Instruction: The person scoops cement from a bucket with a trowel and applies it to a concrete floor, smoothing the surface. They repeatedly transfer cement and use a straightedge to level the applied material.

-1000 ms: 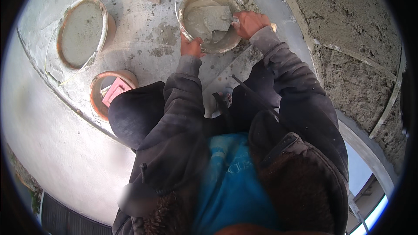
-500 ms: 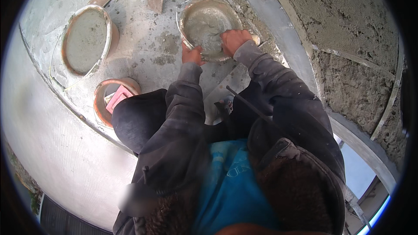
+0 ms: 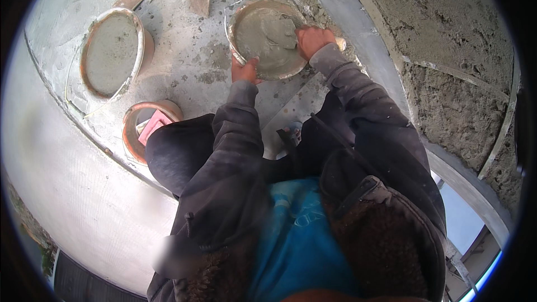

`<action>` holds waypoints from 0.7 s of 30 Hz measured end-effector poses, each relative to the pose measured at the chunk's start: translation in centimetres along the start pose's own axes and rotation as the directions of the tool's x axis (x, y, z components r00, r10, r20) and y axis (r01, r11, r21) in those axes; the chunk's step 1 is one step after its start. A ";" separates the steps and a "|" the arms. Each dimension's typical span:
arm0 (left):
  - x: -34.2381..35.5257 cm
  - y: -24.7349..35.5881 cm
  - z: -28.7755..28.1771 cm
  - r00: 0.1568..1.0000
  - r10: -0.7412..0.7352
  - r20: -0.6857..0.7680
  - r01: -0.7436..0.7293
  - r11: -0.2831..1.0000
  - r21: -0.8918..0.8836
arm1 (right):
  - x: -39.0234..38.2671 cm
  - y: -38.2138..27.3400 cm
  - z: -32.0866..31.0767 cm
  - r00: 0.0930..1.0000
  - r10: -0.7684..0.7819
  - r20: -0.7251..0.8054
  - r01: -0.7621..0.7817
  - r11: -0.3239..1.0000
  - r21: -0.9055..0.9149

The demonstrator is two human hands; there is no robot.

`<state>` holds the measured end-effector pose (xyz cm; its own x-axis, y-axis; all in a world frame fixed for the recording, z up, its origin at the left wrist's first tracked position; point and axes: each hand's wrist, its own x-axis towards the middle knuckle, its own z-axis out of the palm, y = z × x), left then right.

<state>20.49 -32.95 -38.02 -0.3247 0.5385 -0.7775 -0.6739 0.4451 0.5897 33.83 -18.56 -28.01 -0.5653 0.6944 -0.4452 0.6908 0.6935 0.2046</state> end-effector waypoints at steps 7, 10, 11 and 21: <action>-0.2 0.0 -0.6 0.999 -0.039 -0.003 0.039 0.999 0.038 | -0.1 0.5 -0.7 0.999 -0.024 -0.030 0.029 0.979 0.201; 1.4 -1.4 -0.8 1.000 -0.002 -0.002 0.002 0.999 0.050 | -0.3 -1.9 1.0 0.996 -0.056 0.070 0.054 0.998 0.031; 1.5 -1.5 -0.7 1.000 0.008 -0.006 -0.008 0.998 0.058 | -0.4 -2.8 1.5 0.990 -0.118 0.081 0.122 0.992 -0.045; 1.9 -2.3 -0.1 0.994 0.106 0.019 -0.103 0.985 -0.135 | -0.5 -3.1 1.4 0.976 -0.099 0.193 0.098 0.995 0.015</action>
<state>21.37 -33.00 -40.87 -0.3819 0.5959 -0.7064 -0.7206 0.2866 0.6314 32.65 -21.32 -29.59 -0.5333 0.5726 -0.6227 0.6388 0.7551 0.1472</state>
